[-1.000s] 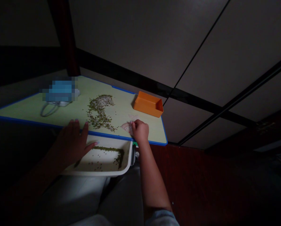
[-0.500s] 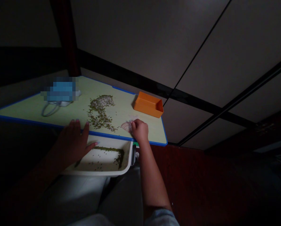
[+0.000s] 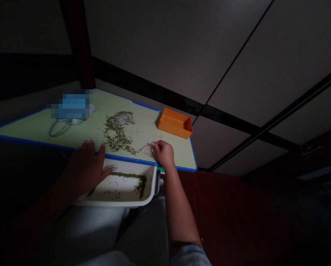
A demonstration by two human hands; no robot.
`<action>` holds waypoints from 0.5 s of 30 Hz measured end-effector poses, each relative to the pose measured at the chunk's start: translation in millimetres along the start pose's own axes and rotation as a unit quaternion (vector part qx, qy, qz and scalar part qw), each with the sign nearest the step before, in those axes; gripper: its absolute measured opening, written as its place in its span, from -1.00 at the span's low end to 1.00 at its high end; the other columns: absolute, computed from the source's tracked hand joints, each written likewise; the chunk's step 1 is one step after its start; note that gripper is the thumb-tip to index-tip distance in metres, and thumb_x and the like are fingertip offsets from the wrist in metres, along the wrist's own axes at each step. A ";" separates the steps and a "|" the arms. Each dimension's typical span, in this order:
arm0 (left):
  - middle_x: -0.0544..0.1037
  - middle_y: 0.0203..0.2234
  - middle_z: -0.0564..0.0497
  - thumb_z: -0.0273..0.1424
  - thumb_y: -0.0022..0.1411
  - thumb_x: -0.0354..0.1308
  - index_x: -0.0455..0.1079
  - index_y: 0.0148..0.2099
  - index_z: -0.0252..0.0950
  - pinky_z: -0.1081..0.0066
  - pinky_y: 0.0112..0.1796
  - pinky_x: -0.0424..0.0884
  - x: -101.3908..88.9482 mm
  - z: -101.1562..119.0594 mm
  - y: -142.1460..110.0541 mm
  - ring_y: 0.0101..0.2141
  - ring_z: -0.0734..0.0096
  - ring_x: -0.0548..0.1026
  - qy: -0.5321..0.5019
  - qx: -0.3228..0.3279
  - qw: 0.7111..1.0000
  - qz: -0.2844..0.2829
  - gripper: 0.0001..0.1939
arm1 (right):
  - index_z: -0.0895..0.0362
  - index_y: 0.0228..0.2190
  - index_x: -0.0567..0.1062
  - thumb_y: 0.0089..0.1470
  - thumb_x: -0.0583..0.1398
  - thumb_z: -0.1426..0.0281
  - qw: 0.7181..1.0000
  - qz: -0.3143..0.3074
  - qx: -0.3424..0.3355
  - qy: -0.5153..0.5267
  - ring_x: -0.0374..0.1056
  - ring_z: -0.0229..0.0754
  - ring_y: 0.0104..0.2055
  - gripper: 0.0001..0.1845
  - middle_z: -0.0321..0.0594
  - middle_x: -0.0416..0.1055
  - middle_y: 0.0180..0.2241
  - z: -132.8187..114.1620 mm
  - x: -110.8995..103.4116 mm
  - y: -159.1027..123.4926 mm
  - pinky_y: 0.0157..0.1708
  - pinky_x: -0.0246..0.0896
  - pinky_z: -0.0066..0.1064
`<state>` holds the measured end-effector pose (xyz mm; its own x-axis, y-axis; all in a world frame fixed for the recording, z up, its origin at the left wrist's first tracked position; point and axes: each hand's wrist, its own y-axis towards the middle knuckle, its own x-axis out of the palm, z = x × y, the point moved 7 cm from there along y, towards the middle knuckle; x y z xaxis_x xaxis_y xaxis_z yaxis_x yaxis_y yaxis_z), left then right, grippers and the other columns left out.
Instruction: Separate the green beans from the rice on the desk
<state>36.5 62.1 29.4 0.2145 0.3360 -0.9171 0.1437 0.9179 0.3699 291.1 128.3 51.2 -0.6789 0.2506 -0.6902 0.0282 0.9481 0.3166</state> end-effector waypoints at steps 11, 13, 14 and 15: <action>0.01 0.30 -0.68 -0.14 0.11 0.06 0.04 0.28 -0.63 -0.21 0.21 0.04 0.7 1.4 0.6 0.34 -0.45 -0.05 0.014 -0.005 1.000 -0.013 -0.16 | 0.13 -0.41 0.52 0.21 0.12 0.26 0.995 -0.003 0.007 -0.096 0.31 -0.26 -0.44 -0.73 -0.25 0.51 -0.46 -11.0 -1.6 3.3 -0.43 0.01 -0.48; 0.02 0.29 -0.69 -0.14 0.11 0.06 0.03 0.29 -0.63 -0.20 0.22 0.04 1.5 1.4 0.4 0.34 -0.45 -0.04 0.023 -0.002 1.000 -0.010 -0.16 | 0.12 -0.40 0.52 0.22 0.11 0.25 0.993 -0.003 -0.001 -0.115 0.31 -0.26 -0.44 -0.72 -0.25 0.52 -0.45 -12.9 -0.1 4.6 -0.44 -0.01 -0.48; 0.02 0.29 -0.69 -0.14 0.11 0.06 0.03 0.29 -0.63 -0.20 0.22 0.04 1.9 1.4 0.3 0.33 -0.45 -0.04 0.025 -0.001 1.000 -0.009 -0.16 | 0.12 -0.40 0.52 0.23 0.11 0.25 0.991 -0.002 -0.005 -0.131 0.32 -0.26 -0.44 -0.72 -0.24 0.53 -0.44 -14.0 0.6 5.1 -0.44 -0.02 -0.47; 0.02 0.29 -0.69 -0.14 0.11 0.06 0.03 0.29 -0.63 -0.20 0.21 0.04 2.2 1.2 0.1 0.33 -0.45 -0.03 0.025 -0.001 1.000 -0.007 -0.16 | 0.11 -0.39 0.52 0.23 0.10 0.24 0.989 -0.002 -0.008 -0.149 0.32 -0.25 -0.43 -0.71 -0.24 0.53 -0.43 -15.3 1.1 5.4 -0.43 -0.02 -0.46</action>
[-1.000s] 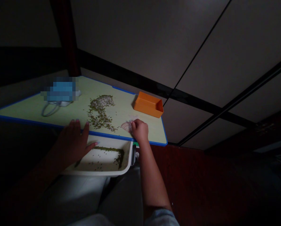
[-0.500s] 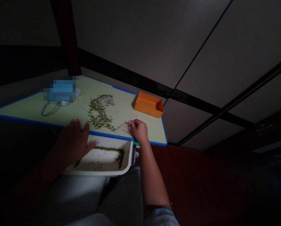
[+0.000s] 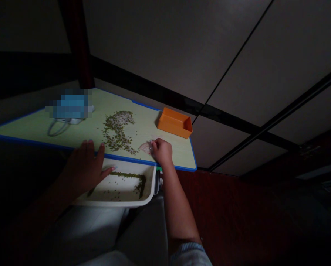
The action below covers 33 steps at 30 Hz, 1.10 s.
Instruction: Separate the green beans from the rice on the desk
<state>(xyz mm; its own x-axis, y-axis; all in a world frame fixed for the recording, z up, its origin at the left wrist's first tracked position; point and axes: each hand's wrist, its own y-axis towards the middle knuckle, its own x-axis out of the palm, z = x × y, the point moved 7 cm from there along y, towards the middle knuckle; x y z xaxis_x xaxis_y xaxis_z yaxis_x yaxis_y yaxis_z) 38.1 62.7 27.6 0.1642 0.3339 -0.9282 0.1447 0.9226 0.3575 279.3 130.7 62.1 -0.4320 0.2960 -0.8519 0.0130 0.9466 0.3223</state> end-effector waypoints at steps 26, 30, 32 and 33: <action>0.09 0.27 -0.66 -0.05 0.17 -0.14 0.02 0.29 -0.61 -0.27 0.18 0.11 6.2 -9.9 -0.4 0.33 -0.47 -0.03 -0.015 0.036 0.999 0.034 -0.17 | 0.14 -0.31 0.50 0.26 0.07 0.27 0.993 0.026 0.039 -0.108 0.41 -0.17 -0.32 -0.73 -0.10 0.56 -0.32 28.6 -15.0 37.7 -0.29 0.06 -0.38; 0.09 0.29 -0.58 -0.02 0.17 -0.12 -0.03 0.33 -0.53 -0.25 0.18 0.13 8.9 -14.0 -1.2 0.34 -0.43 -0.05 -0.023 0.043 0.998 0.041 -0.14 | 0.14 -0.42 0.46 0.23 0.06 0.24 0.990 0.106 0.067 0.071 0.33 -0.25 -0.39 -0.70 -0.22 0.50 -0.41 65.7 -29.2 43.1 -0.38 0.06 -0.47; 0.06 0.29 -0.63 -0.01 0.18 -0.14 -0.05 0.33 -0.56 -0.27 0.17 0.14 9.0 -13.9 -1.5 0.34 -0.46 -0.05 -0.020 0.052 0.998 0.039 -0.14 | 0.14 -0.50 0.41 0.19 0.08 0.22 0.978 0.130 0.084 0.140 0.28 -0.27 -0.44 -0.68 -0.27 0.45 -0.48 84.8 -33.5 44.2 -0.41 0.06 -0.48; 0.05 0.28 -0.66 -0.01 0.19 -0.15 -0.04 0.32 -0.59 -0.27 0.16 0.14 8.9 -13.8 -1.5 0.33 -0.49 -0.04 -0.015 0.055 0.998 0.036 -0.14 | 0.13 -0.53 0.39 0.18 0.09 0.20 0.973 0.135 0.093 0.161 0.26 -0.28 -0.46 -0.67 -0.29 0.42 -0.52 92.5 -33.9 44.3 -0.43 0.06 -0.48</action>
<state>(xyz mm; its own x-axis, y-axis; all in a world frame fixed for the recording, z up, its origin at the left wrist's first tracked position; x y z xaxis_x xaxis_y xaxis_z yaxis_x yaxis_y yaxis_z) 26.0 67.0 17.4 0.2079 0.3914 -0.8964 0.2365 0.8692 0.4343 377.9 174.5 67.1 -0.6494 0.5107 -0.5634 0.3162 0.8552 0.4108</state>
